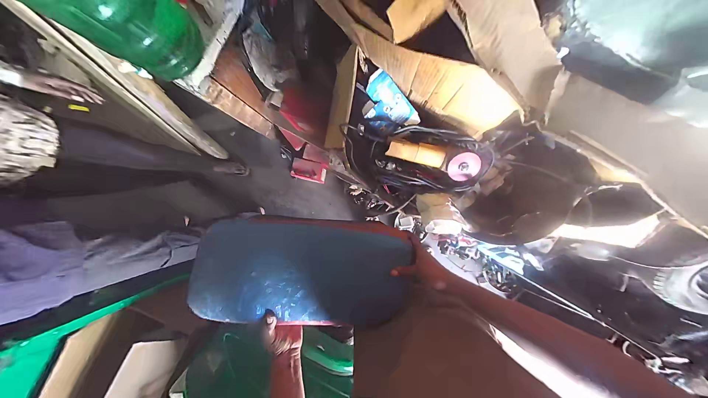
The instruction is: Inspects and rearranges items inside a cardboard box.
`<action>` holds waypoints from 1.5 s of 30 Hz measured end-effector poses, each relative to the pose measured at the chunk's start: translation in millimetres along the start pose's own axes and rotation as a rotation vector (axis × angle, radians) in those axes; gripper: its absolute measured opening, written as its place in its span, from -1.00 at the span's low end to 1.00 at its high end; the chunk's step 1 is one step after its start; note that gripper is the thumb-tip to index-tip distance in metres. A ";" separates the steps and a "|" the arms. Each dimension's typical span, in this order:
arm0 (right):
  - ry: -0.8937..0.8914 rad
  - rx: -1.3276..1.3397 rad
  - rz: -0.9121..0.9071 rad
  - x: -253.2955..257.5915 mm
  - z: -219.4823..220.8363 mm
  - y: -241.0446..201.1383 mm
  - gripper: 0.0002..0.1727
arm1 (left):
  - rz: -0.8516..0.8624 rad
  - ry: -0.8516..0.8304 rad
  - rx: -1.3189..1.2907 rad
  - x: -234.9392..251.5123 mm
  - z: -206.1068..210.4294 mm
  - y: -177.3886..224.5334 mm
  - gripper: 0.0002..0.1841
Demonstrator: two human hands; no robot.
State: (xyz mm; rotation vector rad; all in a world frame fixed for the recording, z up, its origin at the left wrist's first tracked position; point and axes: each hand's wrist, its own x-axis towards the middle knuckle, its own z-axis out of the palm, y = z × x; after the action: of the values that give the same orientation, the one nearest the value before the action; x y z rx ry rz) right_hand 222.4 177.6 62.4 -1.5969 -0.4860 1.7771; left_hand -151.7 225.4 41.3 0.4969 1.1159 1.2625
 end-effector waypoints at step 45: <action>1.090 -1.034 -0.181 -87.9 -95.7 -56.0 0.05 | -0.789 -0.632 0.282 38.7 397.4 -158.3 -0.30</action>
State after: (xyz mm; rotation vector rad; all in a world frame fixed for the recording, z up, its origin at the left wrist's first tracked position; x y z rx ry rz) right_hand 329.3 138.7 146.5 -2.7369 -0.9906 0.2267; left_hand 266.7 319.0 66.6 0.5366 0.8065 0.2226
